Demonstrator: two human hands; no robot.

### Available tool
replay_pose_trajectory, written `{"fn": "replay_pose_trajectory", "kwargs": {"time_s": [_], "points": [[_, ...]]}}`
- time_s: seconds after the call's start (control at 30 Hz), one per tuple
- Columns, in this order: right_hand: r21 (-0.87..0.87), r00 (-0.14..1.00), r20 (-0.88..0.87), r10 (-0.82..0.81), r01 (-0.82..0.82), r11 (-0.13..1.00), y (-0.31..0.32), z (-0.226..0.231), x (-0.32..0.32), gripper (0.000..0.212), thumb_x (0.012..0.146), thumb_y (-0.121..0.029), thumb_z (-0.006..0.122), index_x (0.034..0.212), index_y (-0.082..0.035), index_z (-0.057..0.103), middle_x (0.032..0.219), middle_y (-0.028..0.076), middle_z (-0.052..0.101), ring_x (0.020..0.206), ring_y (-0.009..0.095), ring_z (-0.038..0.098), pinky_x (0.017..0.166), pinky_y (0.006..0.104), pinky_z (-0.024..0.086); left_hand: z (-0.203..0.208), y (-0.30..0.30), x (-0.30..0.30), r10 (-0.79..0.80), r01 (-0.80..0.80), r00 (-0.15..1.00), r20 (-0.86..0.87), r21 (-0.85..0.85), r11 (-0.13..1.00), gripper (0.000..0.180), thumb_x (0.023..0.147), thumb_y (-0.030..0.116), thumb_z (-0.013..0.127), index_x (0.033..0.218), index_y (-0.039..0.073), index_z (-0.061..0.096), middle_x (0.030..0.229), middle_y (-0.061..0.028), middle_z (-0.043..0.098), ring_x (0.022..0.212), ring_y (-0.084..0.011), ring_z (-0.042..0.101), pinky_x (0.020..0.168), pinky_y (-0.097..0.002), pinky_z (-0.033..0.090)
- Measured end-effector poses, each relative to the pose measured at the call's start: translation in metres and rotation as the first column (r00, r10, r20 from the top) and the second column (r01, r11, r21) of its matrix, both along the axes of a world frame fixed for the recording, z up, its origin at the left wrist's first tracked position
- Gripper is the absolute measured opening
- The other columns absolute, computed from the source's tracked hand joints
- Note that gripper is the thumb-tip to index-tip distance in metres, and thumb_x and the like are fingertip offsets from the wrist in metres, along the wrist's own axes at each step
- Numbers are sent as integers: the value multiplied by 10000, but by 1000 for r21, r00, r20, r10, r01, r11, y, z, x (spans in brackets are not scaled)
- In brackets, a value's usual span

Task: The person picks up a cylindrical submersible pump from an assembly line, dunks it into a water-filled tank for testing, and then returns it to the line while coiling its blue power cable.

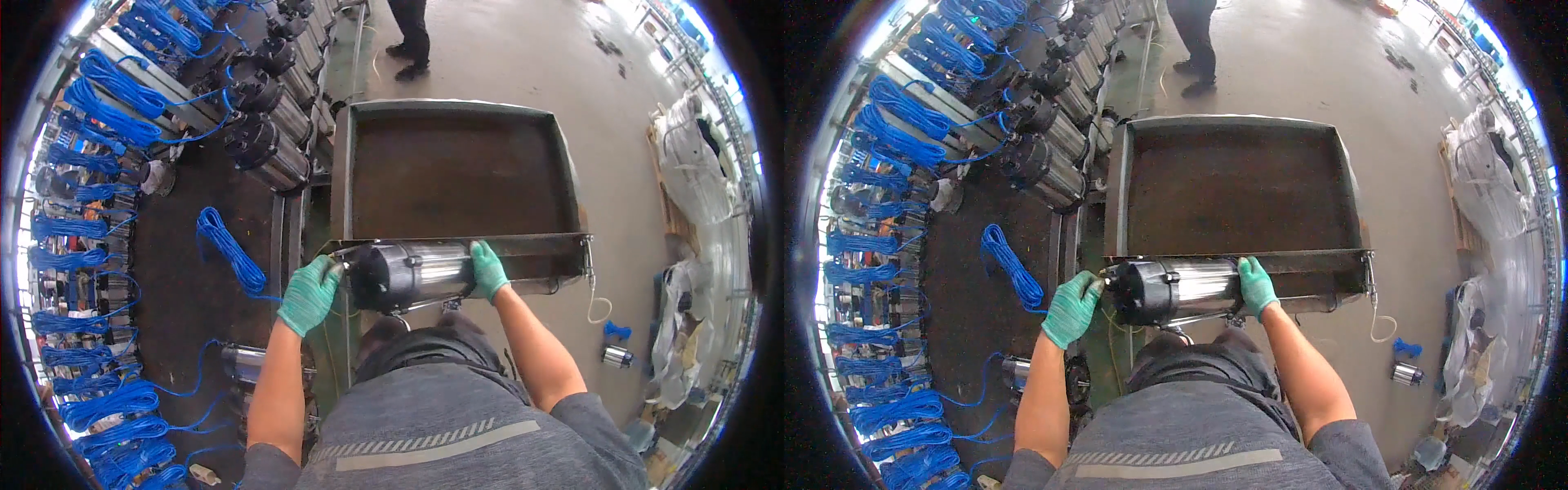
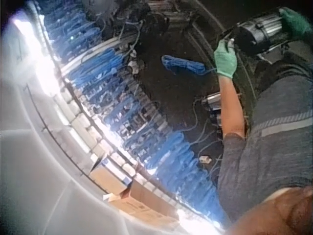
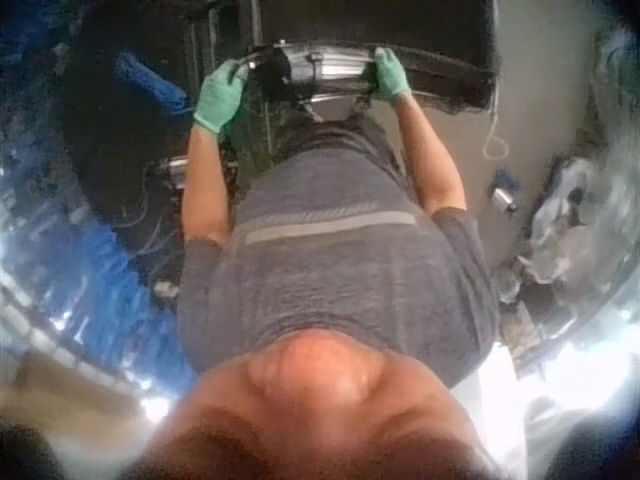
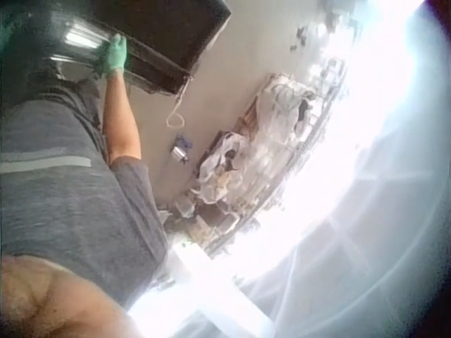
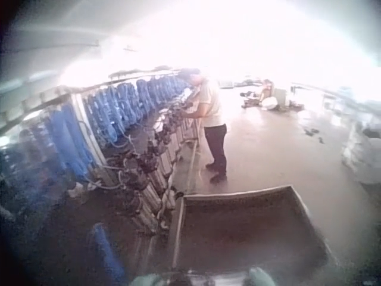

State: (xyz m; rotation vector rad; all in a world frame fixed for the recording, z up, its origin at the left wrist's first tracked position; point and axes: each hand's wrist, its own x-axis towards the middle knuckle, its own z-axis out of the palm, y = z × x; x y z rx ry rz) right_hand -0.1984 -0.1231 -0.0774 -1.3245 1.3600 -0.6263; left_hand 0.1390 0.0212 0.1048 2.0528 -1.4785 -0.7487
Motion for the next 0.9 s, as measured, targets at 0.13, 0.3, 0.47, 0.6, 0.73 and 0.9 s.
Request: {"fn": "replay_pose_trajectory", "kwargs": {"time_s": [0.13,0.3,0.47,0.6,0.73,0.9], "points": [[219,963,-119,241,-211,953,-28,56,17,485,1028,-392,498,1262,25,579,1159,225,670,1065,335,623,956,393,467,-12,2,2,70,-70,998,-2,-1,998,259,999,244,607,963,-9,646,841,-281,644,821,-496,609,658,-480,490],[74,925,-279,259,-248,966,-30,25,10,518,1013,-412,506,1259,36,588,1269,272,637,1209,419,587,1001,430,458,-26,4,-8,142,-145,989,-38,-95,985,306,1010,287,599,973,-11,659,842,-283,644,796,-483,617,652,-476,486],[65,852,-435,292,-294,954,-45,42,-9,454,986,-355,520,1237,8,629,1232,268,651,1177,439,598,992,439,478,-70,12,-16,202,-207,976,-80,-64,976,351,994,332,619,943,-11,675,846,-278,645,796,-482,617,673,-488,490],[153,730,-605,317,-285,946,-61,77,-13,430,966,-348,493,1164,-8,666,1226,264,655,1177,438,599,999,449,483,-117,3,-33,184,-183,983,-3,29,983,363,989,344,620,960,-10,694,892,-265,669,827,-466,627,712,-472,502],[285,598,-697,395,-274,919,-69,93,-1,423,965,-330,457,1157,-20,672,1265,257,640,1202,425,592,1023,453,481,-152,-1,-41,206,-207,978,22,77,975,382,994,362,600,965,-4,708,912,-267,680,859,-464,644,747,-496,506],[306,494,-756,429,-312,900,-67,102,14,421,960,-293,435,1178,-21,671,1294,252,630,1219,423,590,1035,457,478,-159,7,-44,243,-248,968,56,119,961,272,987,236,589,1143,24,659,1056,-257,696,967,-453,651,866,-503,516]]}}
